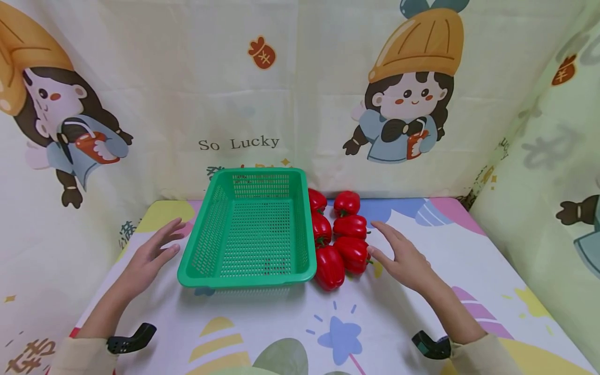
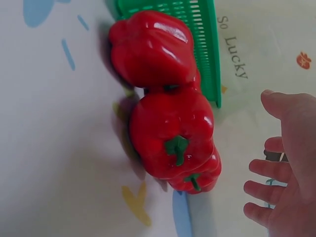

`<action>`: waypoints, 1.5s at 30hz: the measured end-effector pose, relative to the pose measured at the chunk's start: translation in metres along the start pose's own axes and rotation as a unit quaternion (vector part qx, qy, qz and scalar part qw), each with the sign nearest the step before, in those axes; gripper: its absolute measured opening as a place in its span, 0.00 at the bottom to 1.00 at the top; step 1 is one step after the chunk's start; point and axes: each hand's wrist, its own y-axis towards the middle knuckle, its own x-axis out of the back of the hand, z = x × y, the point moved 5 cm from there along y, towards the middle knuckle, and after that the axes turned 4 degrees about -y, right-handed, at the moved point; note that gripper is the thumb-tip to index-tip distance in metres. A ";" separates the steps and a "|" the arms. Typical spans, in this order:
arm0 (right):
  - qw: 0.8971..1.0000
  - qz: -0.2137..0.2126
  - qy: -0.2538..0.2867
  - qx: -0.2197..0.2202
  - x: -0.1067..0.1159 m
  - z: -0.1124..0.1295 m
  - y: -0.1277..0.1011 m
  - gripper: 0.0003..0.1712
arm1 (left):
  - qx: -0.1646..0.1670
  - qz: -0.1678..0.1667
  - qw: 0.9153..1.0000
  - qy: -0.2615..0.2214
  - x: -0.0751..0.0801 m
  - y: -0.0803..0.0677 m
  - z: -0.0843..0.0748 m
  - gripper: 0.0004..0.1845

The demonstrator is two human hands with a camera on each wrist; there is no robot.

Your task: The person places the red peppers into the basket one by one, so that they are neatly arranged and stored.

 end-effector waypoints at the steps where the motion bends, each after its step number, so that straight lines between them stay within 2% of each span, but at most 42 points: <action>1: 1.000 -0.003 0.003 0.003 0.000 0.000 0.000 0.42 | 0.000 0.002 1.000 -0.007 0.000 0.000 0.000 0.33; 10: 0.999 -0.024 0.030 0.015 -0.002 -0.001 0.001 0.41 | -0.007 0.012 0.999 -0.047 -0.005 0.003 -0.002 0.32; 21: 0.998 -0.034 0.052 0.009 -0.007 -0.005 0.001 0.40 | -0.011 0.028 0.996 -0.083 -0.011 0.005 0.001 0.31; 32: 0.997 -0.044 0.063 0.002 -0.014 -0.008 0.000 0.39 | 0.017 0.029 0.997 -0.065 -0.016 0.006 0.005 0.31; 39: 0.997 -0.040 0.072 0.003 -0.019 -0.007 -0.001 0.39 | 0.023 0.030 0.994 -0.104 -0.020 0.008 0.005 0.30; 45: 0.996 -0.042 0.077 0.001 -0.024 -0.008 0.000 0.39 | 0.025 0.040 0.994 -0.097 -0.020 0.008 0.004 0.29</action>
